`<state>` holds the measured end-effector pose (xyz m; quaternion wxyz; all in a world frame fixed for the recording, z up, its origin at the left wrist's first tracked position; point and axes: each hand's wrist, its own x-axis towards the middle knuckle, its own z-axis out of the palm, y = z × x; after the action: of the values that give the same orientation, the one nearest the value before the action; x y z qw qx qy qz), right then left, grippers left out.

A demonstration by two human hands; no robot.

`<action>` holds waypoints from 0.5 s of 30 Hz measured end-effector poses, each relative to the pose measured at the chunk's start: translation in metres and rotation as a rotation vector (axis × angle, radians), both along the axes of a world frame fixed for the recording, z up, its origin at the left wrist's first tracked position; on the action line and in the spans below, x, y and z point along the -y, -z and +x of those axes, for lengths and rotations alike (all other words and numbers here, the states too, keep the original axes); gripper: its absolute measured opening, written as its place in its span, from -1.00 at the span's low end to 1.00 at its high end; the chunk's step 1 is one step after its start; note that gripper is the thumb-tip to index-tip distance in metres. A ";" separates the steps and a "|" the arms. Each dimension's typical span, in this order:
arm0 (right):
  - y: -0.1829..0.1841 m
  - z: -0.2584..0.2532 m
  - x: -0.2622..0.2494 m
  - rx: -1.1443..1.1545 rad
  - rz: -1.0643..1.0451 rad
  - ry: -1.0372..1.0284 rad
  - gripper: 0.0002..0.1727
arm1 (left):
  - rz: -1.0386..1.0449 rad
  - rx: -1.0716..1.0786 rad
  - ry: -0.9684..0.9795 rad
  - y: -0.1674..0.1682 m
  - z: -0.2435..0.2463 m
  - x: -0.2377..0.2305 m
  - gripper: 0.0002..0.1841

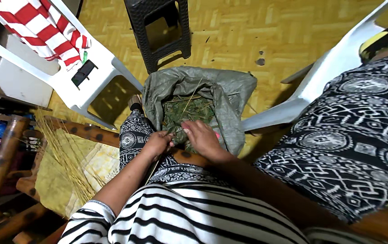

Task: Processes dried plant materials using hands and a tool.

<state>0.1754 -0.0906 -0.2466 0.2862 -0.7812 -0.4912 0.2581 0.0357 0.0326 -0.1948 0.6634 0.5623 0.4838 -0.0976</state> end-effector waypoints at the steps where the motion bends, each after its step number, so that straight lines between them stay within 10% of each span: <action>1: 0.002 -0.002 0.001 0.008 0.057 -0.016 -0.57 | -0.001 0.000 0.005 -0.001 0.000 0.000 -0.73; 15: -0.004 -0.001 0.002 0.010 0.014 -0.149 -0.57 | 0.035 -0.044 0.049 0.003 -0.003 0.000 -0.75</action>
<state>0.1739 -0.0927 -0.2428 0.2690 -0.7416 -0.5513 0.2716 0.0330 0.0328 -0.1978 0.6402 0.5833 0.4859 -0.1177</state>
